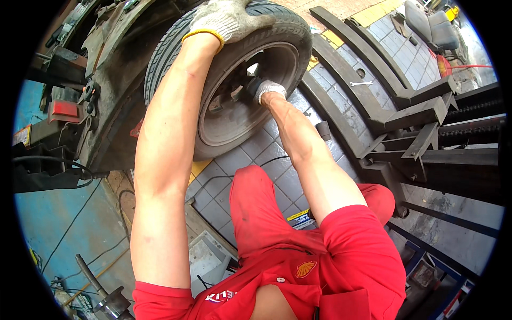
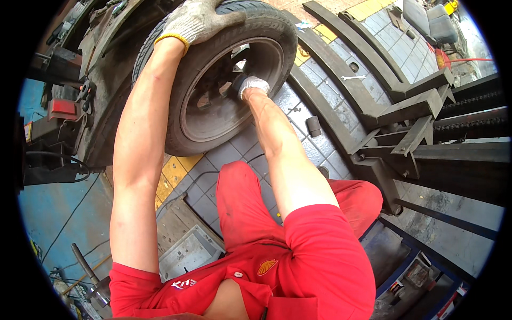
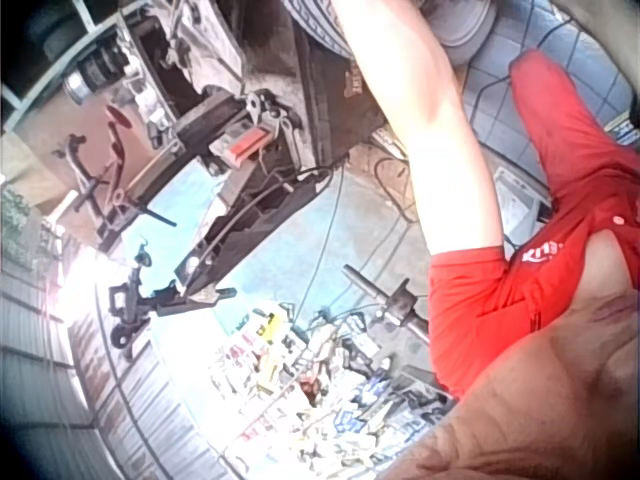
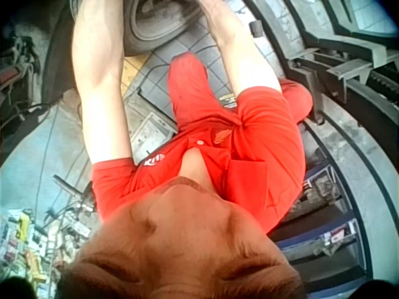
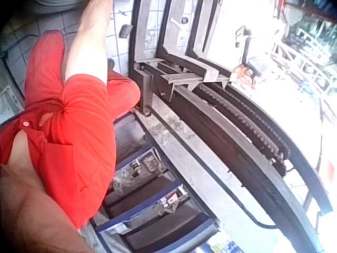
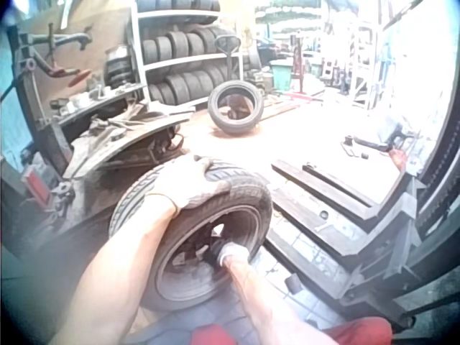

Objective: The person removes a car tire from a vehicle using a lug wrench and carries it to a tire changing machine. They then secure the tire to the machine using a clamp and use a power tool to remove the tire bead from the rim.

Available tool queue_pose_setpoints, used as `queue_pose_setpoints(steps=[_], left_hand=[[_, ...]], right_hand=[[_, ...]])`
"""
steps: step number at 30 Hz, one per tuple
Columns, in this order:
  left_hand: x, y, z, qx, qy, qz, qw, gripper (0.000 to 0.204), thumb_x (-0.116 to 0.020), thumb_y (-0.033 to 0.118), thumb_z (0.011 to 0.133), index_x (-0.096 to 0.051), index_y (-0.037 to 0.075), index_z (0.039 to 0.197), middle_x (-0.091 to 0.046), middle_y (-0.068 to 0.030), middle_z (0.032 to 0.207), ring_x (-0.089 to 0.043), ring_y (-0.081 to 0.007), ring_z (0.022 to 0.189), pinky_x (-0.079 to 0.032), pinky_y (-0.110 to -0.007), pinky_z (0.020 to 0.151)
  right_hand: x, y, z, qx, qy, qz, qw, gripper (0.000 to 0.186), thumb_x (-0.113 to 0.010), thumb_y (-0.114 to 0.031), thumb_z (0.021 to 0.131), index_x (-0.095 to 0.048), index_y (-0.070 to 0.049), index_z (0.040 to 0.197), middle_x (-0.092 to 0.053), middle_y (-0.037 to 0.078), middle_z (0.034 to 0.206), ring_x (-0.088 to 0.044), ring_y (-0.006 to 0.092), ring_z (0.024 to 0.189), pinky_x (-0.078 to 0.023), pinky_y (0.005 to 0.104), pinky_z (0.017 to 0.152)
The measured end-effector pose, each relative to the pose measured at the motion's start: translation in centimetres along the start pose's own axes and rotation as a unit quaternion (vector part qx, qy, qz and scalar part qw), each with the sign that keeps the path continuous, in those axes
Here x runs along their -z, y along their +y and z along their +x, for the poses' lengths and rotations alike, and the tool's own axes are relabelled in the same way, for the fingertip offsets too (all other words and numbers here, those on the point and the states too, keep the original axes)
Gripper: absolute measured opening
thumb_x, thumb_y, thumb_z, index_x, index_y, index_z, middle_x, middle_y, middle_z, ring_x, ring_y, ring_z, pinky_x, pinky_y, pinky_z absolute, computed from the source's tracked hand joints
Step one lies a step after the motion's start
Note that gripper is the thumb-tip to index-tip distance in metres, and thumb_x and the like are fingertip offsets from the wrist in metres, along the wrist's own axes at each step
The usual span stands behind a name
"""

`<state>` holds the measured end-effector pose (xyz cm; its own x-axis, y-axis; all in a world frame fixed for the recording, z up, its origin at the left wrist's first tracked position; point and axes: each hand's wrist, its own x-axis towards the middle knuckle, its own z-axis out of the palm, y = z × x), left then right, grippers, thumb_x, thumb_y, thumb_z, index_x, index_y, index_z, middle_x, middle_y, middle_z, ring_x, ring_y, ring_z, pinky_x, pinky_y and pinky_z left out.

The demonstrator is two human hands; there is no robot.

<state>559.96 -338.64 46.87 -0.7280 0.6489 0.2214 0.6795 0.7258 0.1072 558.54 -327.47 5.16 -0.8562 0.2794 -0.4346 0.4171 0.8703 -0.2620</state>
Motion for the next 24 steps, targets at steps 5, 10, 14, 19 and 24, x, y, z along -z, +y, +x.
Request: queue_pose_setpoints(steps=[5, 10, 14, 19, 24], left_hand=[[-0.8, -4.1, -2.0, 0.051, -0.031, 0.023, 0.998, 0.079, -0.068, 0.067, 0.086, -0.072, 0.007, 0.136, -0.07, -0.0281, 0.133, -0.067, -0.0422, 0.126, -0.05, -0.048, 0.112], [-0.2, 0.2, 0.3, 0.014, -0.017, -0.003, 1.0, 0.077, -0.067, 0.066, 0.086, -0.072, 0.008, 0.137, -0.07, -0.0281, 0.133, -0.067, -0.0426, 0.125, -0.05, -0.048, 0.112], [0.5, -0.6, -1.6, 0.031, -0.022, -0.01, 0.999, 0.081, -0.067, 0.067, 0.086, -0.07, 0.006, 0.139, -0.069, -0.0284, 0.134, -0.066, -0.0426, 0.127, -0.049, -0.049, 0.113], [-0.1, -0.3, -0.8, 0.007, -0.005, 0.0, 1.0, 0.081, -0.066, 0.067, 0.087, -0.069, 0.007, 0.14, -0.069, -0.0289, 0.134, -0.065, -0.0435, 0.127, -0.049, -0.048, 0.113], [-0.8, -0.4, -0.9, 0.026, -0.011, 0.015, 0.999, 0.079, -0.067, 0.066, 0.086, -0.071, 0.007, 0.137, -0.069, -0.0296, 0.133, -0.066, -0.0431, 0.126, -0.05, -0.049, 0.111]], right_hand=[[3.1, -6.0, -5.7, 0.063, 0.028, 0.181, 0.981, 0.061, -0.052, -0.058, 0.101, -0.076, -0.012, 0.132, -0.075, 0.017, 0.134, -0.07, 0.034, 0.128, -0.055, 0.0444, 0.103], [0.4, -0.7, -4.3, 0.01, 0.0, 0.116, 0.993, 0.059, -0.056, -0.055, 0.098, -0.074, -0.014, 0.136, -0.072, 0.014, 0.14, -0.067, 0.0339, 0.134, -0.054, 0.0441, 0.107], [-0.6, -4.4, -9.5, 0.007, -0.058, 0.103, 0.993, 0.055, -0.073, -0.041, 0.092, -0.071, -0.014, 0.14, -0.069, 0.012, 0.146, -0.065, 0.0315, 0.136, -0.055, 0.0424, 0.109], [0.3, -2.0, -7.7, -0.046, 0.034, 0.169, 0.984, 0.058, -0.073, -0.044, 0.093, -0.071, -0.01, 0.14, -0.07, 0.013, 0.144, -0.067, 0.0295, 0.135, -0.057, 0.0476, 0.105], [1.4, -3.9, -9.1, -0.052, -0.028, 0.112, 0.992, 0.055, -0.075, -0.04, 0.092, -0.072, -0.008, 0.137, -0.071, 0.015, 0.141, -0.07, 0.0301, 0.13, -0.059, 0.0455, 0.103]])
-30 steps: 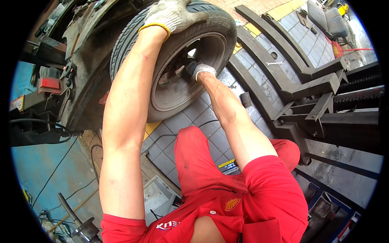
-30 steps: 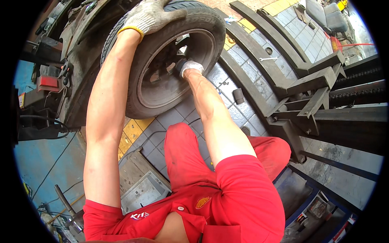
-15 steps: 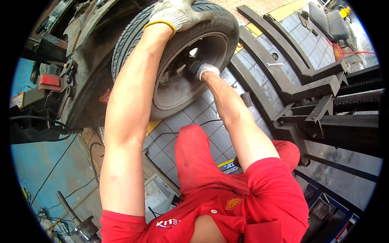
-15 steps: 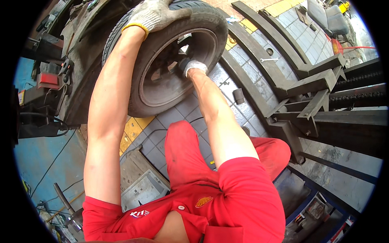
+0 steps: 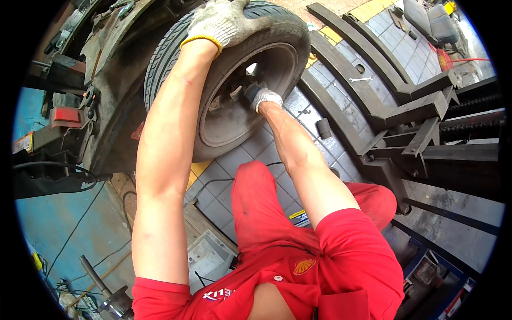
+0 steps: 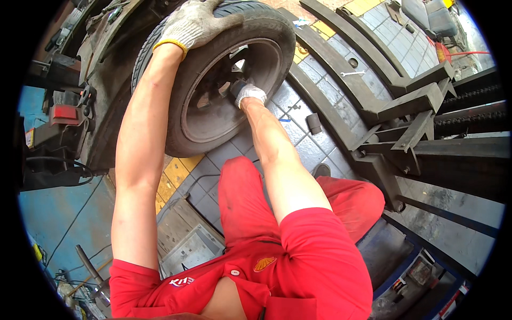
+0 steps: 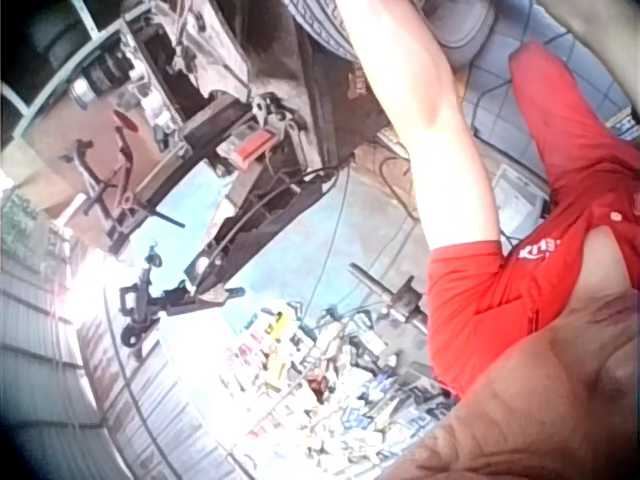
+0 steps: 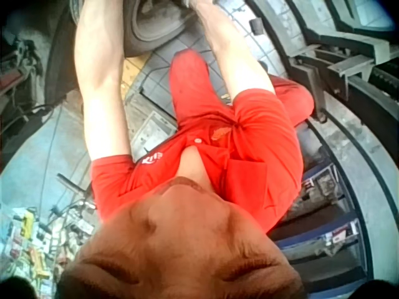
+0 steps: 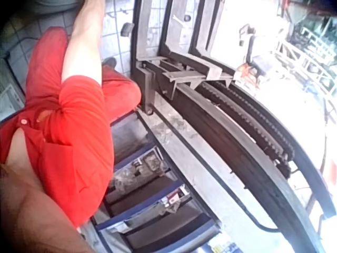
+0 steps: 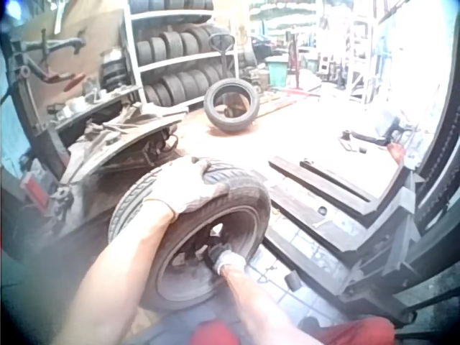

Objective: The person removes a car tire from a vehicle using a lug wrench and carries it to a tire changing machine. They then secure the tire to the machine using a clamp and use a power tool to remove the tire bead from the rim.

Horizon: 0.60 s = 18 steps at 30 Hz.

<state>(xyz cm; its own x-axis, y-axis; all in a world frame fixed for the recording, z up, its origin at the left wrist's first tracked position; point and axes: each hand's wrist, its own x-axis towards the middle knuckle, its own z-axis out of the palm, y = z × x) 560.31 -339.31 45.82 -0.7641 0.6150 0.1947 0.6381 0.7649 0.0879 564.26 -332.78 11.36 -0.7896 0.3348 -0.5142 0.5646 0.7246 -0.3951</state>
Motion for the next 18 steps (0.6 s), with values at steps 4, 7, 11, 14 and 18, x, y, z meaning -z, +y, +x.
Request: queue_pose_setpoints(steps=[4, 7, 11, 14, 18], left_hand=[[0.2, 0.2, 0.4, -0.006, -0.006, -0.001, 1.0, 0.08, -0.067, 0.066, 0.085, -0.07, 0.006, 0.139, -0.068, -0.0292, 0.134, -0.066, -0.0427, 0.126, -0.05, -0.048, 0.111], [0.1, -0.1, 0.5, -0.006, 0.001, 0.002, 1.0, 0.082, -0.068, 0.067, 0.085, -0.069, 0.006, 0.141, -0.068, -0.0283, 0.135, -0.066, -0.0426, 0.127, -0.05, -0.047, 0.112], [0.9, 0.1, -0.5, -0.017, 0.005, -0.019, 1.0, 0.082, -0.068, 0.066, 0.086, -0.069, 0.006, 0.141, -0.069, -0.0278, 0.135, -0.066, -0.0419, 0.127, -0.049, -0.047, 0.113], [0.1, -0.1, 0.3, -0.015, 0.008, -0.015, 1.0, 0.082, -0.068, 0.066, 0.085, -0.07, 0.005, 0.14, -0.069, -0.0275, 0.135, -0.065, -0.0414, 0.128, -0.049, -0.047, 0.113], [0.2, -0.8, -0.3, -0.01, 0.011, -0.012, 1.0, 0.081, -0.068, 0.065, 0.085, -0.07, 0.005, 0.139, -0.069, -0.0275, 0.135, -0.065, -0.0415, 0.127, -0.049, -0.047, 0.113]], right_hand=[[-1.3, 0.7, -0.1, 0.029, 0.014, 0.011, 0.999, 0.053, -0.071, -0.036, 0.094, -0.071, -0.003, 0.136, -0.072, 0.021, 0.137, -0.07, 0.0341, 0.129, -0.058, 0.0455, 0.105], [-0.7, 1.0, 0.8, -0.018, 0.038, 0.02, 0.999, 0.052, -0.073, -0.037, 0.094, -0.072, -0.006, 0.135, -0.075, 0.017, 0.133, -0.072, 0.0325, 0.125, -0.059, 0.0456, 0.103], [-0.2, 0.4, 2.2, 0.035, -0.04, -0.1, 0.994, 0.056, -0.075, -0.038, 0.093, -0.07, -0.006, 0.139, -0.075, 0.016, 0.134, -0.073, 0.0314, 0.125, -0.059, 0.0451, 0.103], [-1.6, 0.8, 1.5, -0.003, 0.03, 0.041, 0.999, 0.06, -0.077, -0.039, 0.09, -0.07, -0.006, 0.139, -0.073, 0.015, 0.139, -0.07, 0.0309, 0.129, -0.057, 0.0443, 0.107], [-2.1, 1.6, -0.9, 0.03, 0.035, 0.019, 0.999, 0.065, -0.075, -0.039, 0.087, -0.067, -0.001, 0.14, -0.07, 0.021, 0.14, -0.068, 0.0346, 0.131, -0.054, 0.0442, 0.111]])
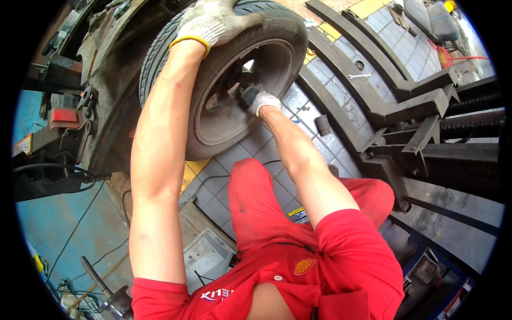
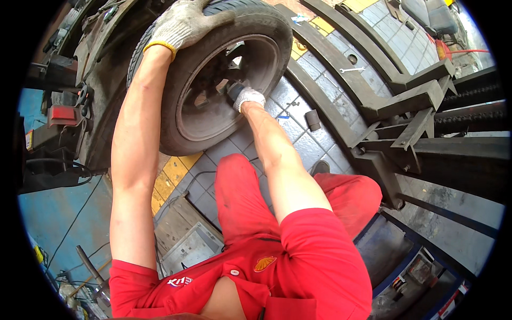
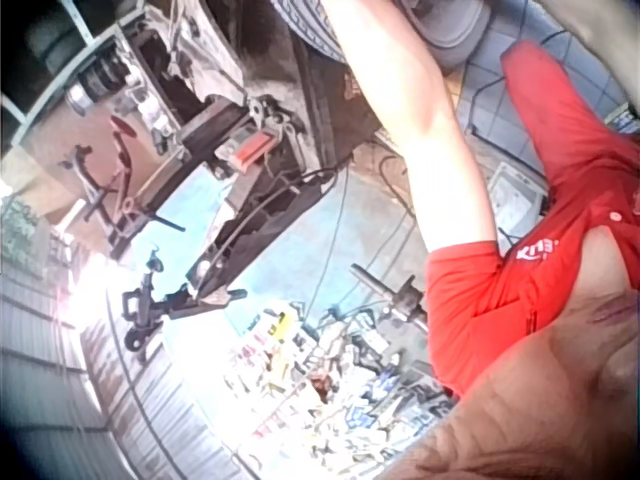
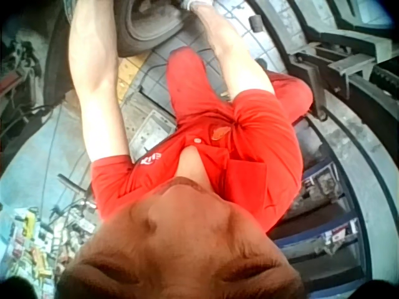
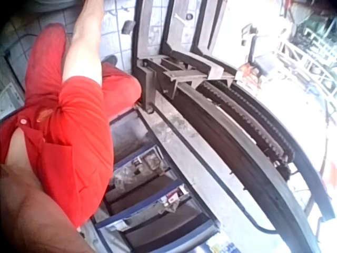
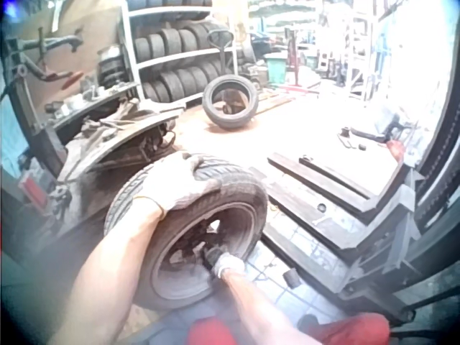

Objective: The person removes a car tire from a vehicle using a lug wrench and carries it to a tire changing machine. They then secure the tire to the machine using a clamp and use a power tool to remove the tire bead from the rim.

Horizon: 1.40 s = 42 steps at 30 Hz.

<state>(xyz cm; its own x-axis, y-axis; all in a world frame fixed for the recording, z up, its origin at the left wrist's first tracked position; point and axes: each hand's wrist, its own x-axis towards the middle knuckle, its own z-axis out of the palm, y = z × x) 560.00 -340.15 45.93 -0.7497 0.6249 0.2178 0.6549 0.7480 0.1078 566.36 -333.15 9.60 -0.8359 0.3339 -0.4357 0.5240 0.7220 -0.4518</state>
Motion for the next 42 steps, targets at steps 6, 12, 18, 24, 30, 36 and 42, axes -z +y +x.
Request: queue_pose_setpoints(steps=[6, 12, 18, 24, 30, 36, 42], left_hand=[[0.0, 0.7, 0.1, 0.0, -0.009, -0.003, 1.0, 0.08, -0.068, 0.064, 0.085, -0.07, 0.004, 0.138, -0.069, -0.0273, 0.135, -0.066, -0.0417, 0.127, -0.049, -0.047, 0.113], [-0.1, 0.5, 0.2, -0.008, -0.009, 0.007, 1.0, 0.079, -0.067, 0.065, 0.086, -0.071, 0.005, 0.138, -0.068, -0.0278, 0.135, -0.065, -0.0422, 0.127, -0.049, -0.048, 0.113], [0.7, 1.4, -0.1, -0.014, -0.009, -0.002, 1.0, 0.083, -0.066, 0.067, 0.086, -0.069, 0.004, 0.14, -0.068, -0.0278, 0.136, -0.064, -0.0426, 0.129, -0.049, -0.048, 0.113], [-0.6, 0.2, 0.5, -0.014, -0.001, 0.006, 1.0, 0.082, -0.067, 0.066, 0.085, -0.07, 0.003, 0.137, -0.07, -0.0284, 0.132, -0.066, -0.0418, 0.126, -0.05, -0.047, 0.112], [0.1, 1.2, 0.5, -0.013, -0.006, -0.003, 1.0, 0.08, -0.067, 0.066, 0.085, -0.071, 0.005, 0.138, -0.07, -0.0283, 0.133, -0.066, -0.0419, 0.126, -0.05, -0.047, 0.112], [0.3, 0.1, -0.6, -0.032, 0.016, -0.012, 0.999, 0.078, -0.067, 0.065, 0.085, -0.073, 0.005, 0.135, -0.07, -0.0274, 0.132, -0.067, -0.0423, 0.125, -0.05, -0.048, 0.112], [0.3, -2.9, -3.1, 0.028, -0.002, 0.004, 1.0, 0.078, -0.068, 0.065, 0.086, -0.072, 0.005, 0.136, -0.07, -0.027, 0.132, -0.066, -0.0421, 0.126, -0.05, -0.048, 0.112]], right_hand=[[2.0, 3.4, -0.9, -0.01, 0.03, -0.009, 0.999, 0.069, -0.078, -0.037, 0.084, -0.063, 0.004, 0.138, -0.074, 0.024, 0.129, -0.073, 0.0356, 0.122, -0.058, 0.0436, 0.103], [1.0, 3.5, -4.1, 0.015, -0.061, 0.023, 0.998, 0.076, -0.078, -0.043, 0.084, -0.061, 0.006, 0.139, -0.074, 0.026, 0.128, -0.071, 0.0361, 0.124, -0.056, 0.0426, 0.106], [2.4, 4.3, -2.1, -0.011, 0.022, 0.037, 0.999, 0.078, -0.078, -0.049, 0.083, -0.061, 0.005, 0.137, -0.074, 0.028, 0.126, -0.073, 0.04, 0.12, -0.058, 0.0453, 0.103], [1.2, 2.0, -1.2, -0.005, -0.055, 0.024, 0.998, 0.08, -0.08, -0.04, 0.081, -0.059, 0.001, 0.147, -0.069, 0.024, 0.141, -0.068, 0.0352, 0.131, -0.055, 0.0433, 0.11], [-1.2, 1.4, 3.0, 0.02, -0.075, 0.039, 0.996, 0.083, -0.077, -0.045, 0.087, -0.054, -0.004, 0.155, -0.068, 0.018, 0.146, -0.067, 0.0306, 0.134, -0.055, 0.0434, 0.109], [-1.7, -0.5, 3.9, -0.031, 0.02, 0.027, 0.999, 0.056, -0.064, -0.05, 0.099, -0.073, -0.011, 0.139, -0.071, 0.01, 0.144, -0.065, 0.0264, 0.137, -0.055, 0.0422, 0.109], [1.2, -5.8, -1.3, 0.02, -0.05, 0.004, 0.999, 0.058, -0.061, -0.046, 0.103, -0.064, -0.011, 0.149, -0.068, 0.01, 0.148, -0.066, 0.025, 0.136, -0.056, 0.0415, 0.108]])
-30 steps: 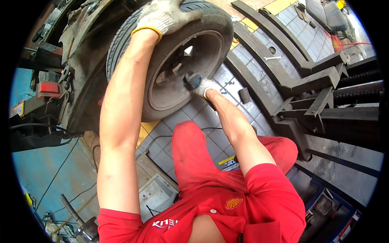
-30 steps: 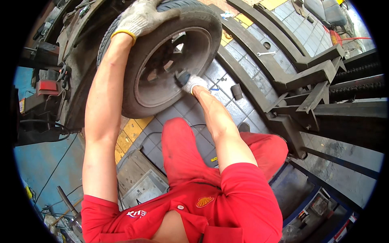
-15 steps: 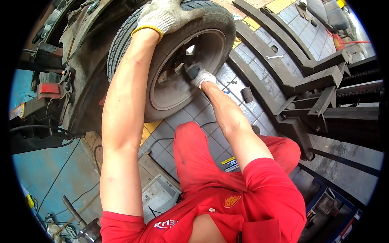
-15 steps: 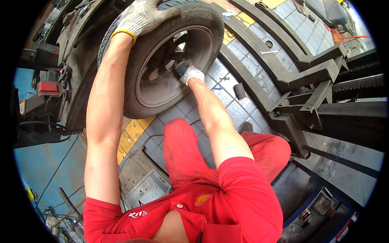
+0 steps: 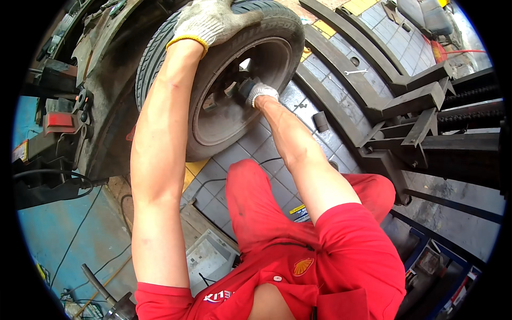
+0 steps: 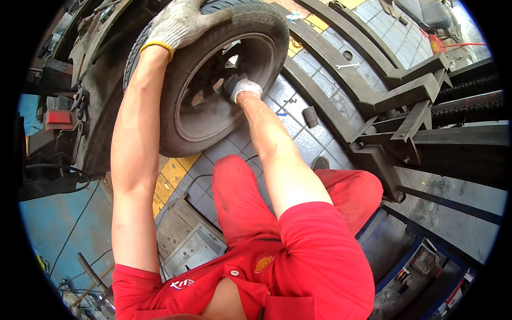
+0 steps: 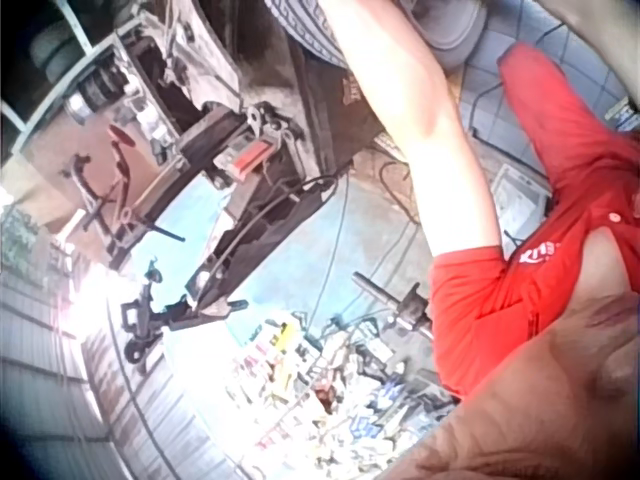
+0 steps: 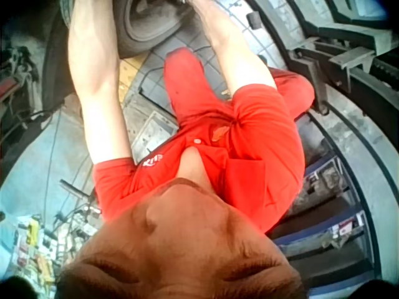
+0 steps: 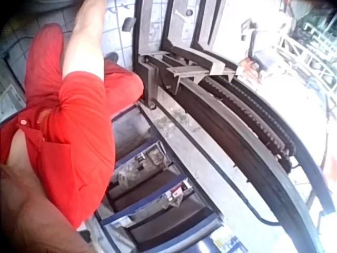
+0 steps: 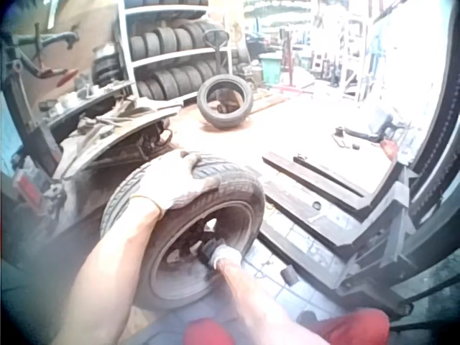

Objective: The person removes a car tire from a vehicle using a lug wrench and carries it to a tire changing machine. They then secure the tire to the machine using a clamp and use a power tool to remove the tire bead from the rim.

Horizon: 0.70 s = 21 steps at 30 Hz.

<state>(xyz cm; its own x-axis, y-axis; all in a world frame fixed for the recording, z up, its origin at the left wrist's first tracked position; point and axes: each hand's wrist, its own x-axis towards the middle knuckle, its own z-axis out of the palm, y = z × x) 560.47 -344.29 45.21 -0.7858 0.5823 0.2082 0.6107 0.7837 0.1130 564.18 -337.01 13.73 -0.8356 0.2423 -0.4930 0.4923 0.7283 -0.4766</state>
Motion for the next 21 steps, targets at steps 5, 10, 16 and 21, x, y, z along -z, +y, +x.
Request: queue_pose_setpoints(steps=[5, 10, 16, 21], left_hand=[[0.7, 4.7, 2.6, -0.069, 0.018, -0.04, 0.997, 0.079, -0.068, 0.065, 0.086, -0.071, 0.005, 0.137, -0.071, -0.0267, 0.132, -0.066, -0.0415, 0.126, -0.049, -0.048, 0.113], [-0.2, 2.7, 1.8, -0.026, 0.011, 0.004, 1.0, 0.08, -0.068, 0.066, 0.086, -0.071, 0.004, 0.138, -0.07, -0.0262, 0.134, -0.065, -0.0408, 0.128, -0.048, -0.047, 0.114], [0.0, 1.3, 0.5, -0.024, 0.004, -0.002, 1.0, 0.081, -0.068, 0.065, 0.085, -0.07, 0.004, 0.139, -0.069, -0.0259, 0.137, -0.065, -0.0403, 0.129, -0.048, -0.046, 0.115], [-0.7, 3.2, 2.4, -0.044, 0.002, -0.004, 0.999, 0.084, -0.068, 0.066, 0.085, -0.069, 0.003, 0.14, -0.069, -0.0267, 0.136, -0.065, -0.0405, 0.129, -0.049, -0.046, 0.114]], right_hand=[[-1.4, 9.3, 8.0, -0.019, 0.09, -0.006, 0.996, 0.054, -0.059, -0.05, 0.102, -0.072, -0.013, 0.138, -0.07, 0.011, 0.144, -0.067, 0.0296, 0.134, -0.055, 0.0425, 0.107], [-1.9, 4.5, 3.0, -0.005, 0.038, 0.036, 0.999, 0.067, -0.065, -0.055, 0.094, -0.065, -0.014, 0.148, -0.071, 0.015, 0.142, -0.067, 0.0318, 0.134, -0.055, 0.0443, 0.108], [1.7, 1.2, 0.4, 0.021, -0.025, -0.005, 0.999, 0.06, -0.069, -0.044, 0.095, -0.069, -0.003, 0.14, -0.071, 0.018, 0.14, -0.069, 0.0344, 0.129, -0.057, 0.0447, 0.106], [-2.1, 5.9, 3.1, -0.007, 0.064, 0.035, 0.997, 0.061, -0.066, -0.047, 0.094, -0.069, -0.005, 0.139, -0.072, 0.018, 0.139, -0.068, 0.0318, 0.132, -0.055, 0.0423, 0.109]])
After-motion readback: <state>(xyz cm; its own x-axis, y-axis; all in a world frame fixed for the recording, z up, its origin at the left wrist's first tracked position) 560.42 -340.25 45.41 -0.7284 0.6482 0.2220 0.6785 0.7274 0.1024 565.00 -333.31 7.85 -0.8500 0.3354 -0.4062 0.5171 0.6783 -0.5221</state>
